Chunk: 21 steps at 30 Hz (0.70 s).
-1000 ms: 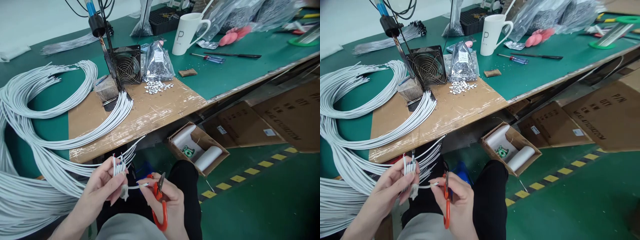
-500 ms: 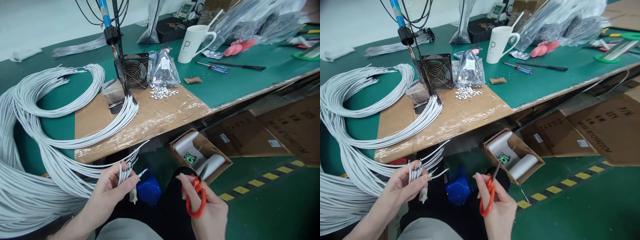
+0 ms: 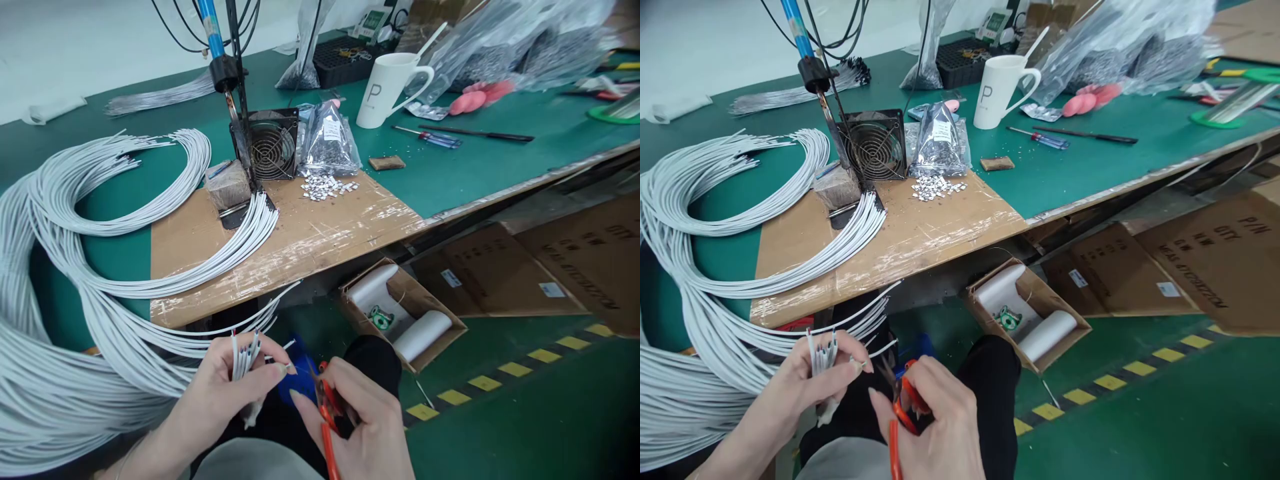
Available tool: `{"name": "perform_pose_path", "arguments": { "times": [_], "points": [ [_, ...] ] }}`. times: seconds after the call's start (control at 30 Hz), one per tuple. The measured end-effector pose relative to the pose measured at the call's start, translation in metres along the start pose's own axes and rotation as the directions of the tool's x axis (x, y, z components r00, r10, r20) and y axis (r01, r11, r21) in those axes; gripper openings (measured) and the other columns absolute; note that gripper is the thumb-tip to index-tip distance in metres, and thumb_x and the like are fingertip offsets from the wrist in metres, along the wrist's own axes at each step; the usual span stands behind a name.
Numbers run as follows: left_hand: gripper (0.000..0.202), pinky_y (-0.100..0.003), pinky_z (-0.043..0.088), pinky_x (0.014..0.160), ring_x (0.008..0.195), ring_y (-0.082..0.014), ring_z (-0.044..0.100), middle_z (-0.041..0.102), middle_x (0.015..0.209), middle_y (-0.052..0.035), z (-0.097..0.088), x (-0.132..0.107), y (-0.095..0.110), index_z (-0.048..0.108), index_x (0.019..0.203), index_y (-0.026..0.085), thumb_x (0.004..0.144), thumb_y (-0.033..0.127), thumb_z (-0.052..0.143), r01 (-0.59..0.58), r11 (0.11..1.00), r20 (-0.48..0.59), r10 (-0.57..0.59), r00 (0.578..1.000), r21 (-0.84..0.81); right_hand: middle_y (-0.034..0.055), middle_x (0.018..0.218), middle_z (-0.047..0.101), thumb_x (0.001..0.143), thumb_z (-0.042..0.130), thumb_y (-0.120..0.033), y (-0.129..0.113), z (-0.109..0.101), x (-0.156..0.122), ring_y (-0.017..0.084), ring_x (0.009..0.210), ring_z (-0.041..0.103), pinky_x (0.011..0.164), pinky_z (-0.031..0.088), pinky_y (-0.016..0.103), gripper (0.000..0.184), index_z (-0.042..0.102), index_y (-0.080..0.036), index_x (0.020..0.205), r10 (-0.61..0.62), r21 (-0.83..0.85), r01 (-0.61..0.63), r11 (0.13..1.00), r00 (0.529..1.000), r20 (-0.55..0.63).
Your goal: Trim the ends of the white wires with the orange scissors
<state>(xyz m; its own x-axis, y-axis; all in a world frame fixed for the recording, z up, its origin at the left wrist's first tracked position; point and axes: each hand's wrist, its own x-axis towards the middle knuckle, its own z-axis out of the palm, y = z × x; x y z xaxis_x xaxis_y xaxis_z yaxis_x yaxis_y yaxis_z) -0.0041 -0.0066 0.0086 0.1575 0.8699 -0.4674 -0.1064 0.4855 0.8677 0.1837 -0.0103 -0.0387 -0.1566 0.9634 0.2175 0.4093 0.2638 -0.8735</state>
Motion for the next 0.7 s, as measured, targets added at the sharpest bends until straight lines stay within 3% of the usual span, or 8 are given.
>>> {"name": "perform_pose_path", "arguments": {
  "times": [0.13, 0.7],
  "points": [
    [0.033, -0.021, 0.023, 0.048, 0.049, -0.0079, 0.029, 0.039, 0.056, 0.0086, 0.0019, 0.0003, 0.0024, 0.073, 0.087, 0.018, 0.091, 0.050, 0.076, -0.014, 0.998, -0.010, 0.015, 1.000, 0.064, -0.0062, 0.059, 0.034, 0.087, 0.064, -0.012, 0.0099, 0.0013, -0.0018, 0.008, 0.049, 0.034, 0.046, 0.026, 0.024, 0.045, 0.026, -0.023, 0.066, -0.147, -0.079, 0.150, 0.986, 0.988, 0.039],
    [0.031, -0.024, 0.019, 0.050, 0.052, -0.0096, 0.021, 0.033, 0.056, 0.0099, 0.0017, -0.0012, 0.0018, 0.070, 0.086, 0.019, 0.090, 0.050, 0.076, -0.018, 0.994, -0.019, 0.020, 1.000, 0.111, -0.0067, 0.060, 0.029, 0.084, 0.059, -0.008, 0.0072, -0.0022, 0.0005, 0.009, 0.051, 0.029, 0.046, 0.026, 0.025, 0.044, 0.021, -0.024, 0.067, -0.219, -0.150, 0.226, 0.962, 0.974, 0.061]
  ]
}}
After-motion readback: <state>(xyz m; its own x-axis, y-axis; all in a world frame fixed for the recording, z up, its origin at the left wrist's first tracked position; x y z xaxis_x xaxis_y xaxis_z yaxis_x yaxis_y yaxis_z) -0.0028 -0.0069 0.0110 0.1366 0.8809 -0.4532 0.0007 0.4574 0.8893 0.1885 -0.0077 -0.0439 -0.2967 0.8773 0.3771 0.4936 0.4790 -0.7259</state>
